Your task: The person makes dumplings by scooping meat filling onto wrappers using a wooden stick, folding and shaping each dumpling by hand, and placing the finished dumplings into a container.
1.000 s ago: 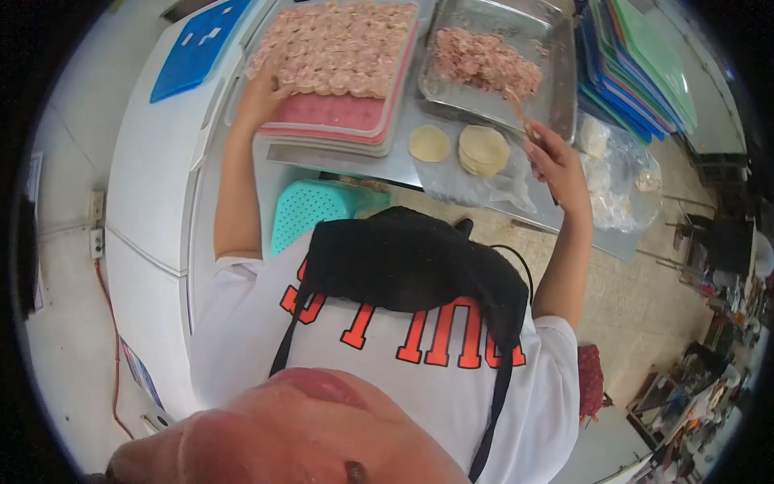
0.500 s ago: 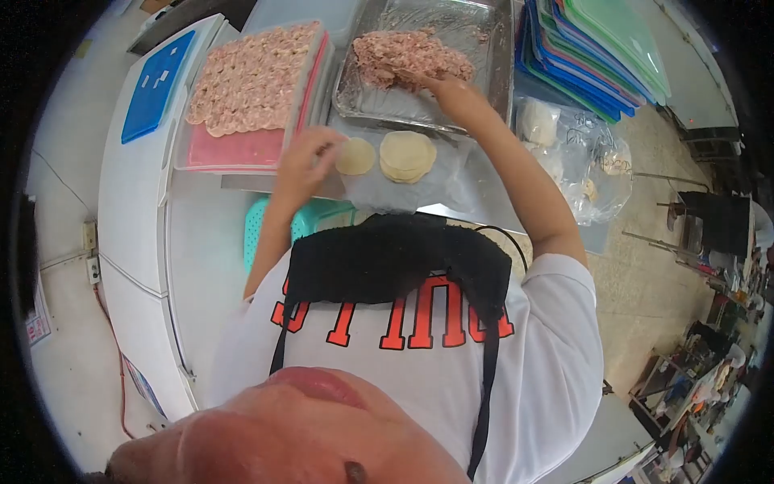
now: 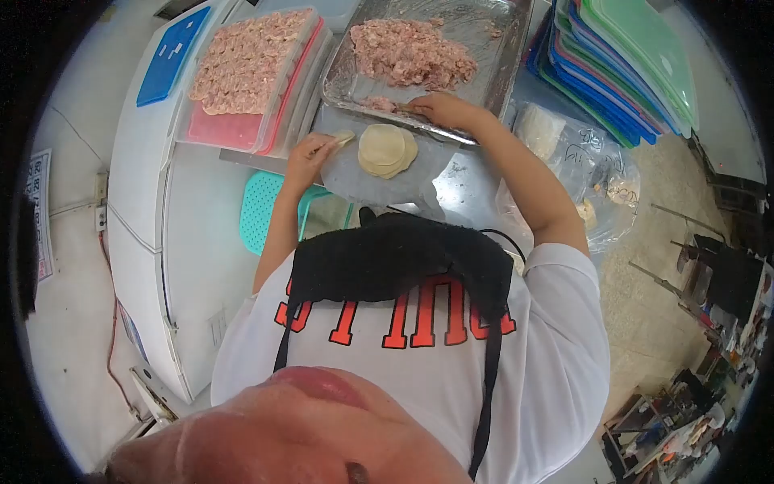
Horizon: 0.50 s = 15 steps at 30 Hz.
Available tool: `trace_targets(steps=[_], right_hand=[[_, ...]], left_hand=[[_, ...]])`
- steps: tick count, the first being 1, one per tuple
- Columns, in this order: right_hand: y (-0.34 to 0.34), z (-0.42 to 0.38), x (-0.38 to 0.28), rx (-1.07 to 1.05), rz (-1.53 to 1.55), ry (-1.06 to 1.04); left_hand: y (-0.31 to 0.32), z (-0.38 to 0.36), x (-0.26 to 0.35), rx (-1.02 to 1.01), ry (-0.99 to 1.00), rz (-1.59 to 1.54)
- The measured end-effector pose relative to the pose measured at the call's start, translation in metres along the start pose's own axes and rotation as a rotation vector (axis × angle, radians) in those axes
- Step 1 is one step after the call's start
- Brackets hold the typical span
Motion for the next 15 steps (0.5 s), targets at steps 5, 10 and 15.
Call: trace_targets(steps=[5,10,15], right_hand=[[-0.028,-0.025,-0.034,-0.105,0.224,0.265],[-0.051,-0.031,-0.02,-0.115,0.13,0.369],[-0.026,-0.038,-0.042,-0.075,-0.331,0.225]], left_hand=[[-0.007,0.001,-0.007,0.073,-0.339,-0.422],[-0.016,0.019,0.02,0.117,-0.263,-0.25],[-0.017,0.024,0.023,0.193,-0.563,-0.906]])
Point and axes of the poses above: each hand's wrist, its own z-axis towards the middle knuckle, its own y-axis out of the palm, x = y × z, the point moved 4 cm from there along z, towards the middle knuckle, and after that the axes turned 15 degrees about z, right-handed, at the moved point
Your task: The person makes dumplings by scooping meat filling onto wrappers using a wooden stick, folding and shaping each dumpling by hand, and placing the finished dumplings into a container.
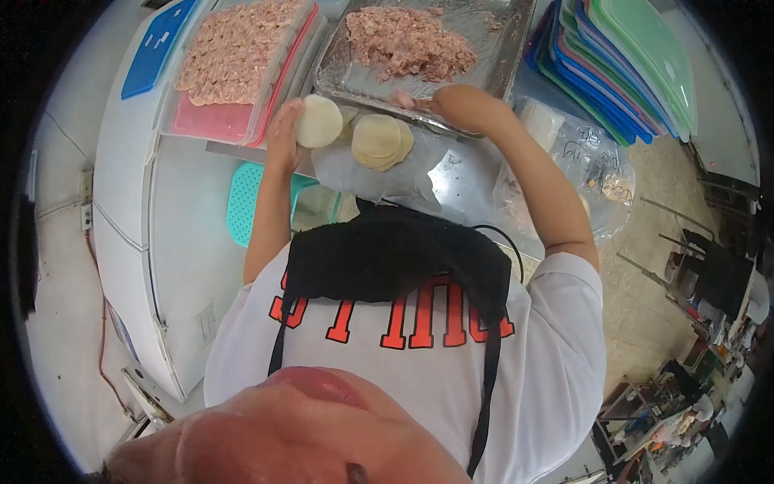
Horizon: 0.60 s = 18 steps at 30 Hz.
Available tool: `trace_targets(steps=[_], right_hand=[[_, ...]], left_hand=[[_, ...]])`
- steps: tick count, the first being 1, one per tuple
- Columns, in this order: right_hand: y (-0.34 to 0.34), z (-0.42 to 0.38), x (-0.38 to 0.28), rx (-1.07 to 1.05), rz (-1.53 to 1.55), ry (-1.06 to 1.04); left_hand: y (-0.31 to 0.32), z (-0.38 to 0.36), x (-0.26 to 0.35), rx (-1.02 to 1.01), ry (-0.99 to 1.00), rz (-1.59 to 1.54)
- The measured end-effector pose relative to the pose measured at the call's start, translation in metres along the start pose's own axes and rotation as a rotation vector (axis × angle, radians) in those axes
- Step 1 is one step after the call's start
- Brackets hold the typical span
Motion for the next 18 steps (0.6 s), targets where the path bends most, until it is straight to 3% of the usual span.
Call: trace_targets(steps=[4,5,6,10,16,18], right_hand=[[-0.003,0.024,-0.029,0.187,0.268,-0.115],[-0.002,0.034,-0.034,0.184,0.263,-0.112],[-0.006,0.045,-0.036,0.3,0.145,-0.062],[-0.006,0.078,-0.038,0.53,-0.089,0.018],[0.015,0.079,-0.033,0.398,0.012,0.046],[0.021,0.073,-0.041,0.304,0.075,-0.023]], left_hand=[[-0.008,0.012,-0.015,-0.137,0.029,0.1],[-0.009,0.012,-0.016,-0.165,0.13,0.276],[-0.008,0.009,-0.011,-0.193,0.23,0.452],[-0.005,-0.006,-0.001,-0.388,0.267,0.435],[-0.023,-0.001,-0.019,-0.51,0.283,0.432],[-0.026,0.0,-0.025,-0.558,0.078,0.3]])
Point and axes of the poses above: each hand's wrist, its own z-axis towards the middle knuckle, its own y-axis out of the palm, x = y × z, the point moved 4 cm from there along z, towards the middle knuckle, and after that the axes turned 15 degrees about z, right-handed, at the moved point
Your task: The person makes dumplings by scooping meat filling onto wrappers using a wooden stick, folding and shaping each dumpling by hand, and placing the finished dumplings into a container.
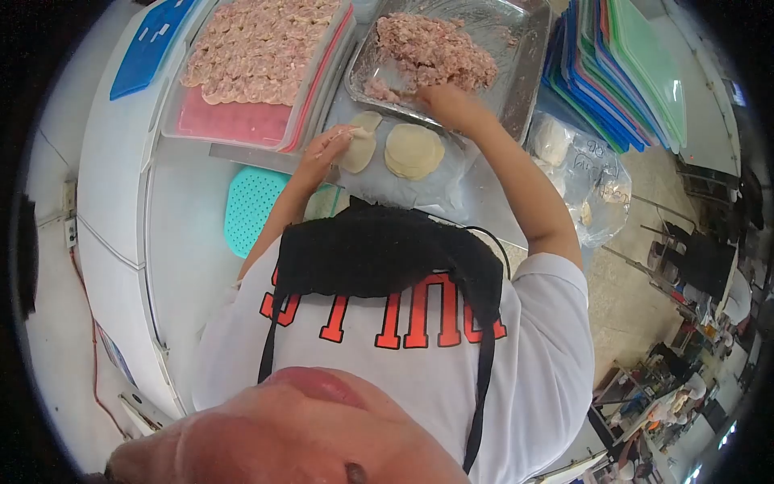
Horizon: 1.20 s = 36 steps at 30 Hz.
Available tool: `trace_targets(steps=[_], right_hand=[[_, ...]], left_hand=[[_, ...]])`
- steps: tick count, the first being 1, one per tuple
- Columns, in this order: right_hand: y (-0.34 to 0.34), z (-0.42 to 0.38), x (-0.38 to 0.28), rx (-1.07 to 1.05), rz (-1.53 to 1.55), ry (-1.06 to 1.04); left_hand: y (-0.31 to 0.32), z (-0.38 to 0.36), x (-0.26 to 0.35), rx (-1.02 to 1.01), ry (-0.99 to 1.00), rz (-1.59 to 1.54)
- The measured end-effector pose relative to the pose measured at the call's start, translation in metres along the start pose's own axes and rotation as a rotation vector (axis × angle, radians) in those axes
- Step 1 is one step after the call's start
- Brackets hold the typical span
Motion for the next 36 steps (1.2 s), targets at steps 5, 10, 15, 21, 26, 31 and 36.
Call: trace_targets(steps=[5,10,15,21,26,31,36], right_hand=[[-0.012,-0.018,0.008,-0.137,0.163,-0.063],[-0.043,-0.061,-0.023,-0.014,0.844,0.225],[-0.055,-0.068,-0.05,0.184,1.057,0.233],[-0.064,-0.072,-0.029,0.425,0.181,-0.187],[-0.074,-0.063,-0.003,0.039,-0.048,0.119],[-0.017,-0.028,-0.012,0.064,-0.177,0.088],[-0.03,-0.042,0.007,0.023,0.347,0.022]], left_hand=[[0.001,0.018,0.0,0.103,0.047,0.004],[0.014,0.052,0.031,0.241,0.003,-0.576],[0.036,0.103,0.084,0.193,0.055,-0.961],[0.025,0.115,0.099,0.173,-0.02,-1.132],[-0.003,0.109,0.068,0.447,0.071,-1.07],[-0.007,0.102,0.063,0.484,0.166,-0.89],[-0.006,0.095,0.045,0.549,0.137,-0.822]])
Point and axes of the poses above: each hand's wrist, its own z-axis towards the middle knuckle, its own y-axis out of the palm, x = y × z, the point moved 4 cm from there along z, towards the middle knuckle, and after that the axes turned 15 degrees about z, right-handed, at the moved point
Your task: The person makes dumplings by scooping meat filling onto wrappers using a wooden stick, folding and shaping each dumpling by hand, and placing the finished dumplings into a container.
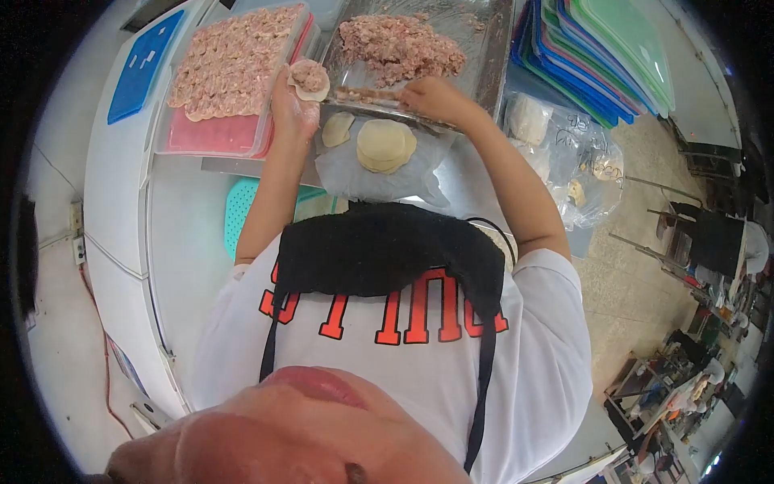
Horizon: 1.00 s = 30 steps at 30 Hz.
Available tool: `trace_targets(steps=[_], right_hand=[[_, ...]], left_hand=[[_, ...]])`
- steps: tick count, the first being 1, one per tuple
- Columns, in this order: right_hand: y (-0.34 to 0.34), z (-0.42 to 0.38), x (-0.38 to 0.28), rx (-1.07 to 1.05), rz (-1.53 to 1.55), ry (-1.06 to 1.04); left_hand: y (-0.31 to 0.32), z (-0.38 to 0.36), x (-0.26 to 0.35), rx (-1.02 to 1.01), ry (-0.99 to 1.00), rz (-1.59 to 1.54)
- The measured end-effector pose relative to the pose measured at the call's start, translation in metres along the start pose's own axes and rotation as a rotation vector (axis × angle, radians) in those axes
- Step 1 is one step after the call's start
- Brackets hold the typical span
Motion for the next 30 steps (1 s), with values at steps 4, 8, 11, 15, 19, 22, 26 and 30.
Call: trace_targets(steps=[4,8,11,15,19,22,26,30], right_hand=[[-0.019,-0.008,-0.028,0.024,0.004,0.312],[-0.005,-0.006,-0.047,0.243,-0.115,-0.184],[-0.002,-0.013,-0.039,0.26,-0.218,-0.345],[-0.017,-0.04,-0.101,0.213,-0.59,-0.084],[0.002,-0.038,-0.106,0.25,-0.423,-0.23],[-0.028,-0.045,-0.116,0.216,-0.378,-0.324],[-0.048,-0.06,-0.111,0.315,-0.008,-0.035],[-0.05,-0.08,-0.132,0.09,0.031,0.155]], left_hand=[[0.009,-0.005,-0.004,-0.006,-0.045,-0.088],[0.025,-0.008,-0.007,-0.095,-0.186,-0.146],[0.035,-0.013,0.0,-0.125,-0.246,-0.193],[0.028,-0.015,0.001,-0.099,-0.29,-0.209],[0.043,-0.011,0.007,-0.193,-0.34,-0.275],[0.046,-0.012,0.021,-0.173,-0.355,-0.363],[0.067,-0.039,0.051,-0.62,-0.029,0.084],[0.081,-0.046,0.075,-0.584,0.77,1.019]])
Point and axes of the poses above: each hand's wrist, its own z-axis towards the middle knuckle, its own y-axis out of the palm, x = y × z, the point moved 4 cm from there along z, towards the middle knuckle, and after that the axes turned 15 degrees about z, right-handed, at the moved point
